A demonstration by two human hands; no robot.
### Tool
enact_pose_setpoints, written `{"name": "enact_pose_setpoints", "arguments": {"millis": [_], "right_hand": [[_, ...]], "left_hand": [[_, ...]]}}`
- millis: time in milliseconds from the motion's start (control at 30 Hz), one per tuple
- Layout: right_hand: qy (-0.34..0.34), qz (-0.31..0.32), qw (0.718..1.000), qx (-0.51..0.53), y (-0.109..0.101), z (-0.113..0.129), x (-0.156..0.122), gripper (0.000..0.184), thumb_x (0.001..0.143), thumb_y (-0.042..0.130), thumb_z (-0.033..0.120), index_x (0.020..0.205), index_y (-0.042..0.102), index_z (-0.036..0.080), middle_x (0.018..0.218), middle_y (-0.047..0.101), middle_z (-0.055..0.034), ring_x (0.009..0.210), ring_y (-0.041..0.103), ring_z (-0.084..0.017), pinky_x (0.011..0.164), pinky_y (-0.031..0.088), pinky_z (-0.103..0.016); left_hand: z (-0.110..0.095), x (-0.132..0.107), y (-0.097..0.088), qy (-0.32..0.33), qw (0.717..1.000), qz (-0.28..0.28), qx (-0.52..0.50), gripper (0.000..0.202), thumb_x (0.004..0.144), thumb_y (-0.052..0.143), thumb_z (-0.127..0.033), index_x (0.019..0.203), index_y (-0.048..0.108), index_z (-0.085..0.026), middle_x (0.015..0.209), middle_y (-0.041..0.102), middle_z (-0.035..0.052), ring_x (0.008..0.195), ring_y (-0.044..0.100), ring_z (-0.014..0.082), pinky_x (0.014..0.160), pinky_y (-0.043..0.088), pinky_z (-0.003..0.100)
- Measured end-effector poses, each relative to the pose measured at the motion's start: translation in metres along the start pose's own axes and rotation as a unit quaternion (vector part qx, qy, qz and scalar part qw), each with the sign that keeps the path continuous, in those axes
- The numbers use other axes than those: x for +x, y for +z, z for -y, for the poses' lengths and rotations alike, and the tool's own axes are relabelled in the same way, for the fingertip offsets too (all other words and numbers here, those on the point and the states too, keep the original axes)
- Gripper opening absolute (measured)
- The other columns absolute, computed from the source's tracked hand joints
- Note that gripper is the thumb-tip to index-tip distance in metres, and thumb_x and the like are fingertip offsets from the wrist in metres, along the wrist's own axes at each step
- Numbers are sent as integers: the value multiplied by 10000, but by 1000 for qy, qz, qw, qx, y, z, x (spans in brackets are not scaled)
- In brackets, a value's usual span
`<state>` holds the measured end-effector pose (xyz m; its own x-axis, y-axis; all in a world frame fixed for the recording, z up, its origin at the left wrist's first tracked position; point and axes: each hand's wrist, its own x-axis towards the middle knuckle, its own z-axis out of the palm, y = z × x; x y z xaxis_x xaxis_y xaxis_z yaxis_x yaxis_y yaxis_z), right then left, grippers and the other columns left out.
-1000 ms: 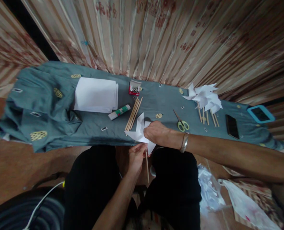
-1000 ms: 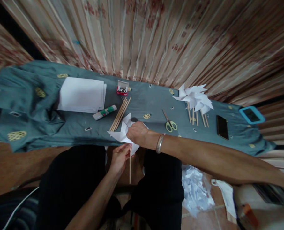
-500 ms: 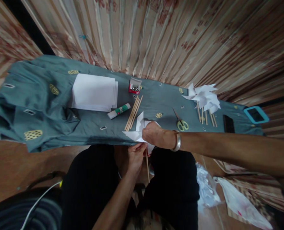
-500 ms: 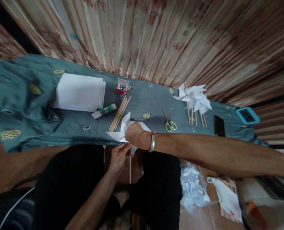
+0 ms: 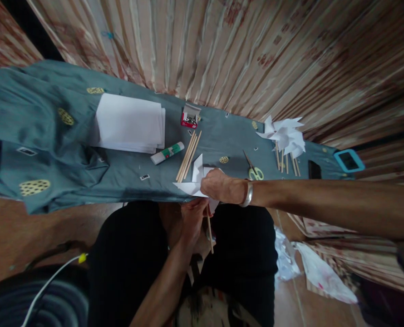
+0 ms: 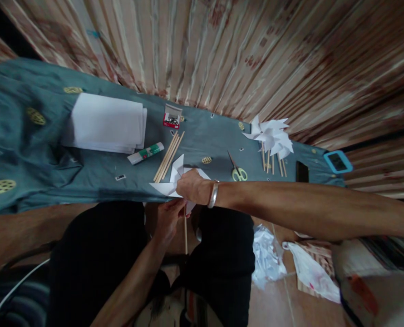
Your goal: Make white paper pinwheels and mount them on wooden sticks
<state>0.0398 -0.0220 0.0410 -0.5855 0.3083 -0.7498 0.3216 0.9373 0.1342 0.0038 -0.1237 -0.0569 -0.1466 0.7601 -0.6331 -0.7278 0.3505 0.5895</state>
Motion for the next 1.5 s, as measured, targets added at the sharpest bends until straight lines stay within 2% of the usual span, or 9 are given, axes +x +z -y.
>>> {"name": "enact_pose_setpoints", "arguments": {"millis": [233,433,833,1000,1167,1333,1500], "right_hand": [[18,13,1000,-3,-10,4,-1,249,887,480,78,836,722,109,836,723,-142,786,683,-237,584,450,-309],[22,26,999,0,-18,8,-4,288,901,448,65,891,734,95,926,735,-176,878,687,-261,660,479,-338],[29,43,999,2,-8,8,5,286,879,461,53,925,742,81,927,736,-200,890,687,-278,691,491,-362],[34,51,998,-2,-5,8,7,269,890,470,105,921,735,70,917,728,-204,873,688,-291,696,504,-391],[34,49,998,-16,-3,9,7,281,873,452,66,863,732,80,880,726,-190,863,695,-280,685,510,-374],[33,48,998,-23,-2,10,8,259,866,468,63,845,726,84,874,724,-185,872,702,-292,681,519,-387],[29,46,998,-24,3,9,11,255,852,468,38,831,720,74,868,723,-184,886,700,-289,698,520,-382]], "left_hand": [[0,0,-1,-4,1000,5,3,355,430,828,-444,539,677,-142,474,601,-8,428,543,109,445,497,249],[4,3,-2,0,1000,15,-7,375,430,836,-458,520,661,-139,466,601,-7,413,537,105,444,495,247],[7,5,-3,0,999,43,-22,396,468,847,-469,506,642,-133,463,588,-4,410,534,105,442,476,241],[4,3,-2,-10,999,33,-37,403,432,859,-469,506,650,-132,458,597,-1,401,536,108,431,480,246],[0,0,-2,-3,999,31,-23,396,450,851,-476,495,646,-141,446,598,-2,409,546,111,443,495,246],[0,1,0,-15,999,26,-30,422,402,850,-500,500,652,-141,443,605,4,399,550,117,438,487,248],[2,2,-1,-6,999,33,-23,424,434,834,-510,470,614,-149,418,569,-9,382,522,105,445,481,251]]}}
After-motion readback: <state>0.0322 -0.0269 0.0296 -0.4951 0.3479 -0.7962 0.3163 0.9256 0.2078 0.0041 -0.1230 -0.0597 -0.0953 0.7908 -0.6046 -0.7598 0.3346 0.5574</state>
